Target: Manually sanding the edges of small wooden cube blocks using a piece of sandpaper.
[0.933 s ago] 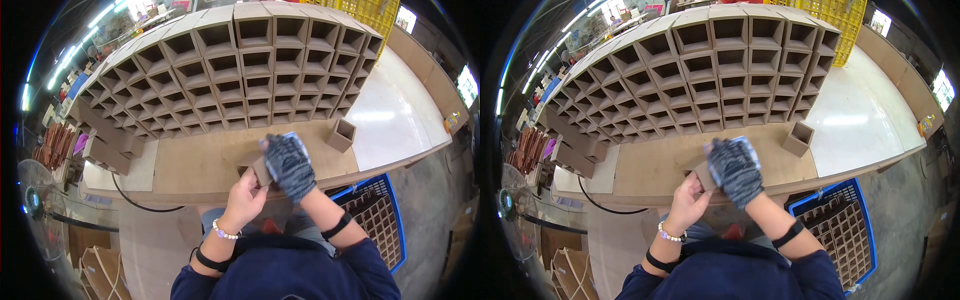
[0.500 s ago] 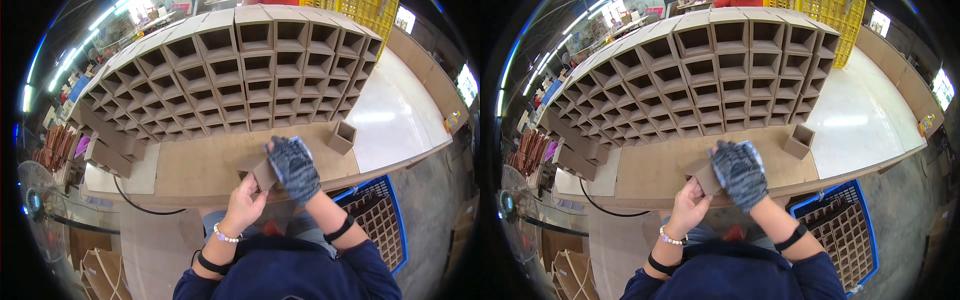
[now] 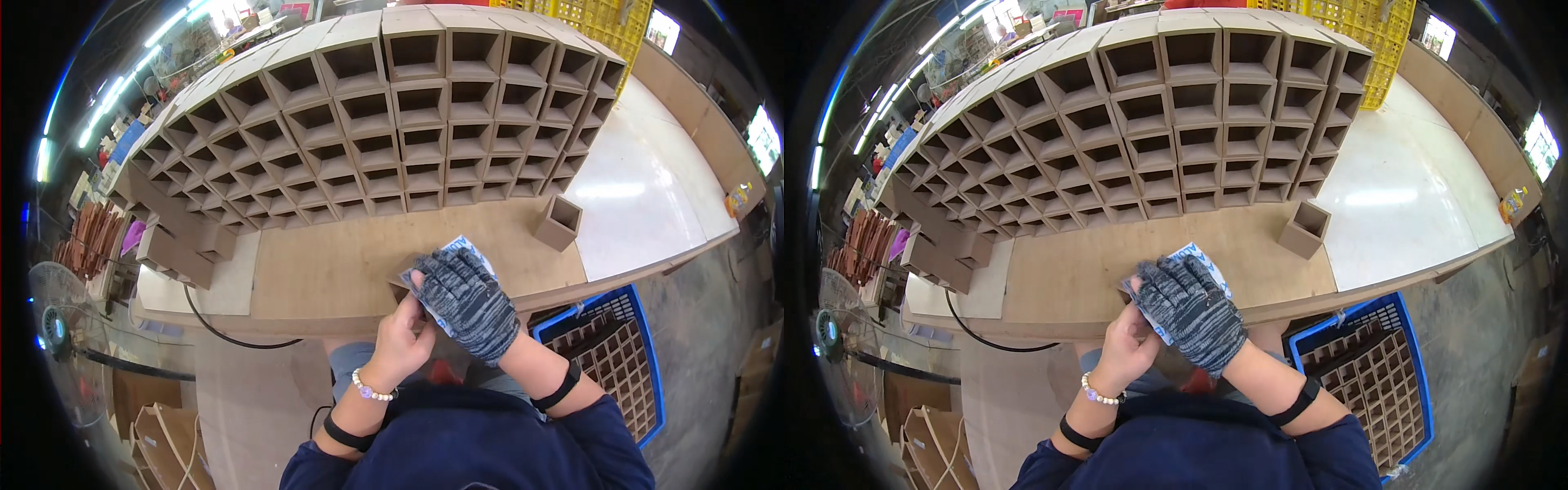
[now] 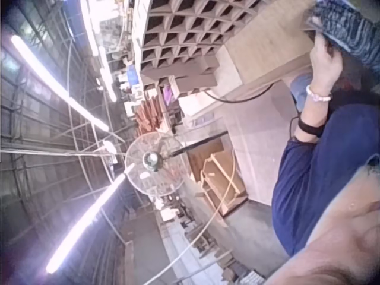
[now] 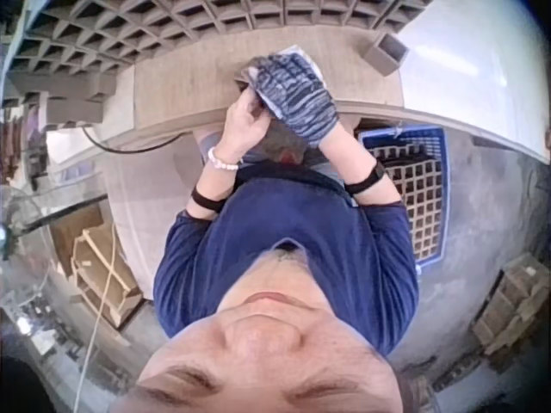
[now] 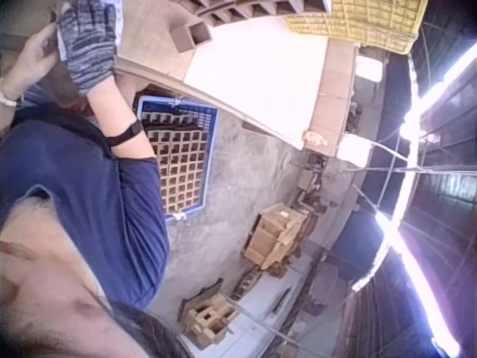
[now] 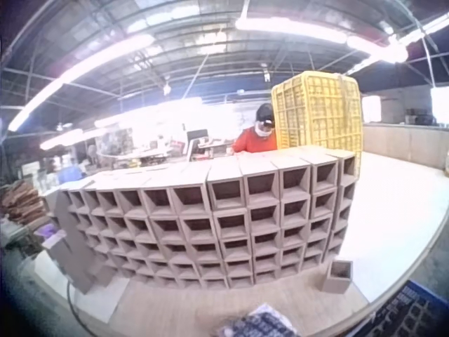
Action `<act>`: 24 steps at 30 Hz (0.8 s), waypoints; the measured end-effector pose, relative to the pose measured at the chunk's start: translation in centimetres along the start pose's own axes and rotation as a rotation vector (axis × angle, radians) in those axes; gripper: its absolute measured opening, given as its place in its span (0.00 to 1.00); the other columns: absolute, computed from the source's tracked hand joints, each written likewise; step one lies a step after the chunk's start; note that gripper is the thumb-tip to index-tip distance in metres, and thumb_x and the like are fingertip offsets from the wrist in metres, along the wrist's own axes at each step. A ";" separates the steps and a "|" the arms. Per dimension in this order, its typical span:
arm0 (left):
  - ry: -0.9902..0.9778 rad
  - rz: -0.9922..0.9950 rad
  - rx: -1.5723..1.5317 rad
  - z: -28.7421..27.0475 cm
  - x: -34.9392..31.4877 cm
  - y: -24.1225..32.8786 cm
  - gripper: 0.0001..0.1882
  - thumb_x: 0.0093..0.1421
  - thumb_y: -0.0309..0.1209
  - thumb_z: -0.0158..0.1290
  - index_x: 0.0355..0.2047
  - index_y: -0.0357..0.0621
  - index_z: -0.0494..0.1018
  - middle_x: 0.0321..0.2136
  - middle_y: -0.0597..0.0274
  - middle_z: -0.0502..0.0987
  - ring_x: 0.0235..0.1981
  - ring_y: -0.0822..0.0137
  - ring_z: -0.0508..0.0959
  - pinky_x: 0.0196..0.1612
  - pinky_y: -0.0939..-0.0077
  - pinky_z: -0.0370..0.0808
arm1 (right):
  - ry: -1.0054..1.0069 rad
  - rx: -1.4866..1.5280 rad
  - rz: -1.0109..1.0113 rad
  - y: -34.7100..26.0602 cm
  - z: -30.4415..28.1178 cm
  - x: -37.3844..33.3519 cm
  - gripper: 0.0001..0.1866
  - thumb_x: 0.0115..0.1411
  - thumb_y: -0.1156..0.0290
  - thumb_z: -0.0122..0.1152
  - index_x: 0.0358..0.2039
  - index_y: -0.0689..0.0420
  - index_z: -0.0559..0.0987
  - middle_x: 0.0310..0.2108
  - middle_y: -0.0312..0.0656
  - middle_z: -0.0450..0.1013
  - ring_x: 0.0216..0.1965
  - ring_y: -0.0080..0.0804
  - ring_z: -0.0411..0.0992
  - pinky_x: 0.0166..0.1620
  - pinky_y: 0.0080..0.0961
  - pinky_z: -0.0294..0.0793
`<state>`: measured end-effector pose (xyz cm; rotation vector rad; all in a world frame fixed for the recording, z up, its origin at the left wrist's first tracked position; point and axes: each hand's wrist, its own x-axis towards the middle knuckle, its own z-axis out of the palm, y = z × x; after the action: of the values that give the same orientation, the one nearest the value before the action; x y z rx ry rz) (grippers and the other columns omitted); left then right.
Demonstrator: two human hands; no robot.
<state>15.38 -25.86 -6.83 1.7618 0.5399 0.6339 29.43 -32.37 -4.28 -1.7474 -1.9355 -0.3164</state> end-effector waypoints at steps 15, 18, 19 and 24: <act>0.224 0.096 -0.112 0.5 -0.2 0.1 0.09 0.59 0.24 0.50 0.40 0.35 0.70 0.27 0.63 0.75 0.26 0.76 0.73 0.31 0.82 0.70 | 0.206 0.166 0.274 3.7 -1.6 -0.9 0.28 0.52 0.79 0.48 0.57 0.60 0.64 0.54 0.51 0.64 0.56 0.47 0.62 0.61 0.41 0.56; 0.222 0.235 0.136 1.0 -0.2 -0.3 0.08 0.56 0.23 0.52 0.37 0.37 0.69 0.22 0.55 0.74 0.21 0.64 0.76 0.25 0.75 0.71 | 0.175 0.156 0.045 0.5 -1.2 0.0 0.24 0.54 0.75 0.49 0.54 0.59 0.67 0.53 0.51 0.65 0.56 0.47 0.63 0.61 0.41 0.56; 0.217 0.353 0.251 0.9 -0.1 -1.0 0.08 0.55 0.23 0.52 0.37 0.37 0.69 0.22 0.55 0.75 0.21 0.61 0.76 0.25 0.73 0.72 | 0.099 0.128 -0.031 -1.0 -0.6 -0.1 0.23 0.54 0.73 0.49 0.53 0.59 0.68 0.53 0.51 0.65 0.56 0.47 0.63 0.60 0.41 0.56; 0.214 0.226 0.258 1.4 0.1 0.2 0.09 0.53 0.24 0.54 0.35 0.37 0.68 0.21 0.50 0.74 0.22 0.50 0.76 0.23 0.66 0.71 | -0.021 -0.088 -0.010 2.6 0.6 0.8 0.22 0.54 0.66 0.51 0.50 0.57 0.71 0.51 0.50 0.67 0.55 0.43 0.64 0.59 0.42 0.58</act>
<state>16.41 -26.84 -6.96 2.0292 0.5939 0.9536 31.83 -30.98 -4.78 -1.8036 -1.9733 -0.3940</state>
